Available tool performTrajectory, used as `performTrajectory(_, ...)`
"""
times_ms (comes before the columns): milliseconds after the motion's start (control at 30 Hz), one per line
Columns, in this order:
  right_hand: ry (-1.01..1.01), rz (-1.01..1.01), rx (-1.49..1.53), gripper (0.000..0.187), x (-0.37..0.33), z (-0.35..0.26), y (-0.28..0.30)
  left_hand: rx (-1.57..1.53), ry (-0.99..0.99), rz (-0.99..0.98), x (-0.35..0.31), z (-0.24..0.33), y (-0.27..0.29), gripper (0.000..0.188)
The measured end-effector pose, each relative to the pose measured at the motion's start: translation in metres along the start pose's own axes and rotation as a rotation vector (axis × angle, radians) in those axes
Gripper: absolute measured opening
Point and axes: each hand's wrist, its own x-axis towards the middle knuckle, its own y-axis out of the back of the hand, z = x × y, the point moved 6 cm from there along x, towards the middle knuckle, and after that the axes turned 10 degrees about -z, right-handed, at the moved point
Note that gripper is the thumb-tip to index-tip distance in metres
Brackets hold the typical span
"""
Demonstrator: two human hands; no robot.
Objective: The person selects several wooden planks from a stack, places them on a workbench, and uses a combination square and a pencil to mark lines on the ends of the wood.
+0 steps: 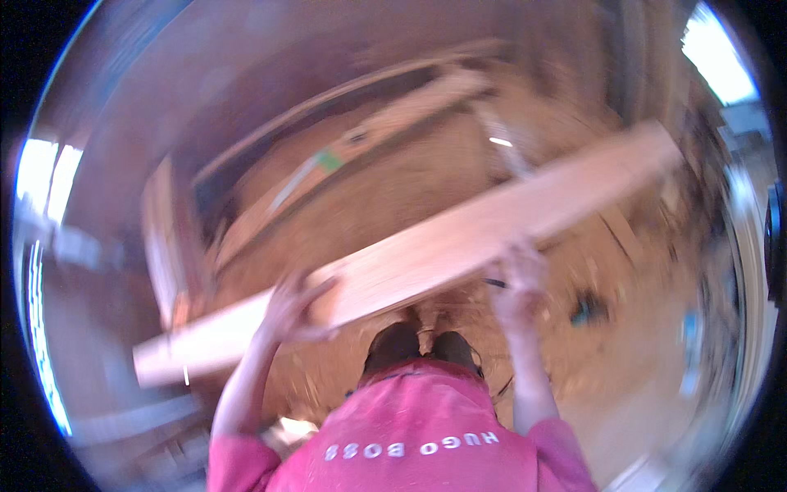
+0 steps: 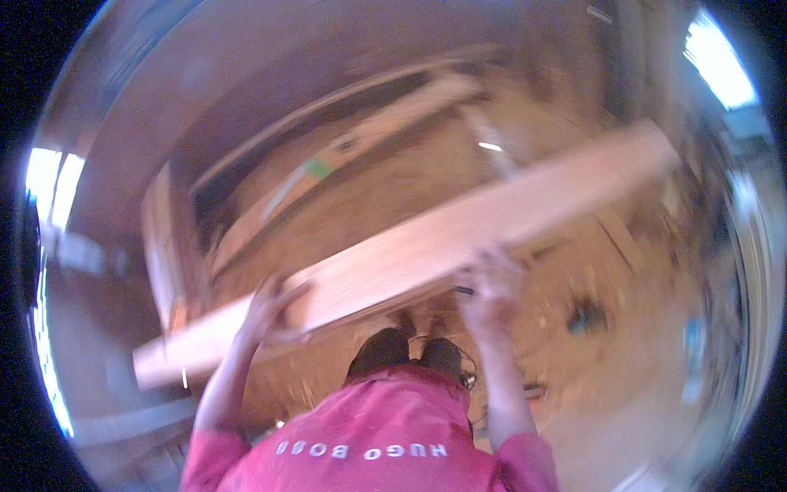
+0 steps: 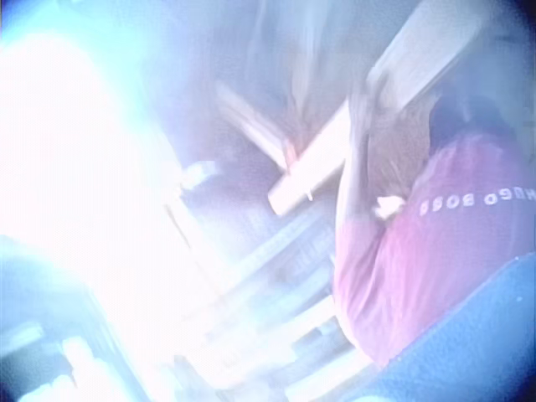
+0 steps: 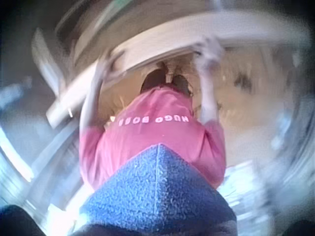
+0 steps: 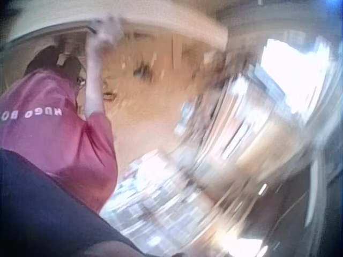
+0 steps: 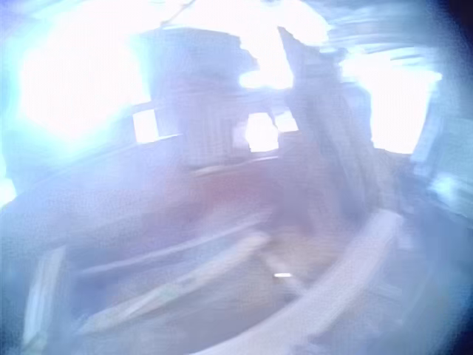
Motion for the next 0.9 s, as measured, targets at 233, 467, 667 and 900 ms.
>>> performTrajectory(233,-0.143,-0.138,0.242,0.036,0.009,-0.009,0.009,-0.062,-0.022,0.455,-0.035,-0.011,0.005,0.078)
performTrajectory(467,0.195,0.043,0.272,0.035,0.046,-0.146,0.017,-0.051,0.025,1.007,-0.15,-0.001,-0.022,0.069)
performTrajectory(667,0.44,-0.083,0.354,0.031,0.048,-0.345,-0.055,-0.582,0.387,0.748,-0.319,-0.068,-0.149,0.05)
performTrajectory(900,0.91,-0.459,0.388,0.026,0.039,-0.551,-0.122,-0.795,0.84,0.975,-0.49,-0.129,-0.215,0.05)
